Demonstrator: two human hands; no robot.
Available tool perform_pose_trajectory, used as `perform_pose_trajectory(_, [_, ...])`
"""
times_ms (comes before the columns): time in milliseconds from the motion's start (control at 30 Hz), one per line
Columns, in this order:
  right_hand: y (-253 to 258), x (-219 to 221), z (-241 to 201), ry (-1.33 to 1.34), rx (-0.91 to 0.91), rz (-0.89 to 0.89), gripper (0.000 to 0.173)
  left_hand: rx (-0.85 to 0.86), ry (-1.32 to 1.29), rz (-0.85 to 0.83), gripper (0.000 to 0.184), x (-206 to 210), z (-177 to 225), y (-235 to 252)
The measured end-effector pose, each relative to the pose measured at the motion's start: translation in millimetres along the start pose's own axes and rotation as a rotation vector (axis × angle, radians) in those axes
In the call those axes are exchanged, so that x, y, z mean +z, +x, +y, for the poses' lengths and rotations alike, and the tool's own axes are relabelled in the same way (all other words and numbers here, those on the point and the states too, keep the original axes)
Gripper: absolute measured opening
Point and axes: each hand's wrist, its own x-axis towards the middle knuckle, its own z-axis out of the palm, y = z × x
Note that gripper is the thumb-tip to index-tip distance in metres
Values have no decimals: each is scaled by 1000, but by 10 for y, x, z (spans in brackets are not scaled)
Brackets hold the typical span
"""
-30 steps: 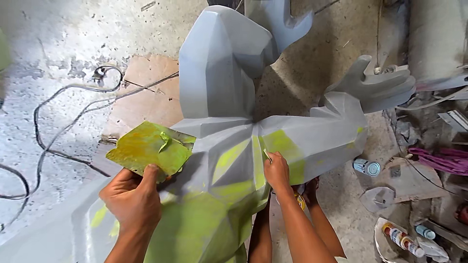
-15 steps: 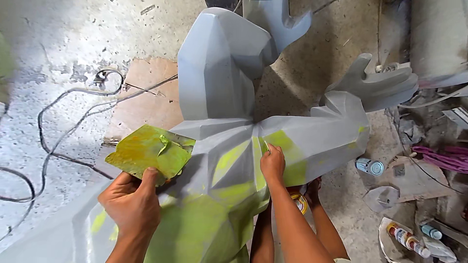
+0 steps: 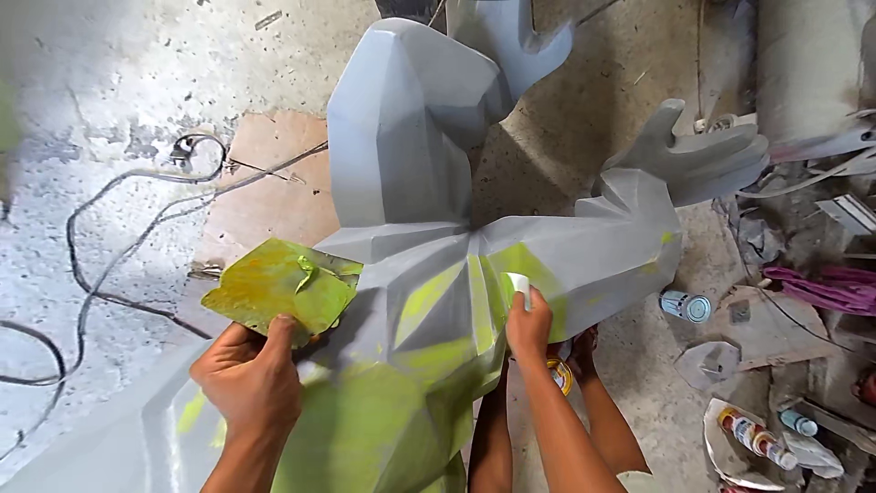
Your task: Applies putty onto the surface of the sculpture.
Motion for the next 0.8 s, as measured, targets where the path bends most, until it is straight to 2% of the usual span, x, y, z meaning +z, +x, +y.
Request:
perform_pose_trajectory(133, [-50,-53,379,-77,90,70,27,9,-12,-12,6,-5,-23,6])
perform_pose_trajectory(333, [-103,64,510,-144,11,19,28,15,-6,-24,7,-11,-26,3])
perform_pose_trajectory(500, [-71,136,380,-268,-51,-119,31,-4,-4,-16,8,1,-9,-5])
perform_pose_trajectory(700, [-152,-70,359,-480,-92,-409,39,-3,2,-21,6,-1,-22,-10])
perform_pose_trajectory(800, [-272,-178,573,-436,-209,-365,35,1,12,-10,5,1,-18,-2])
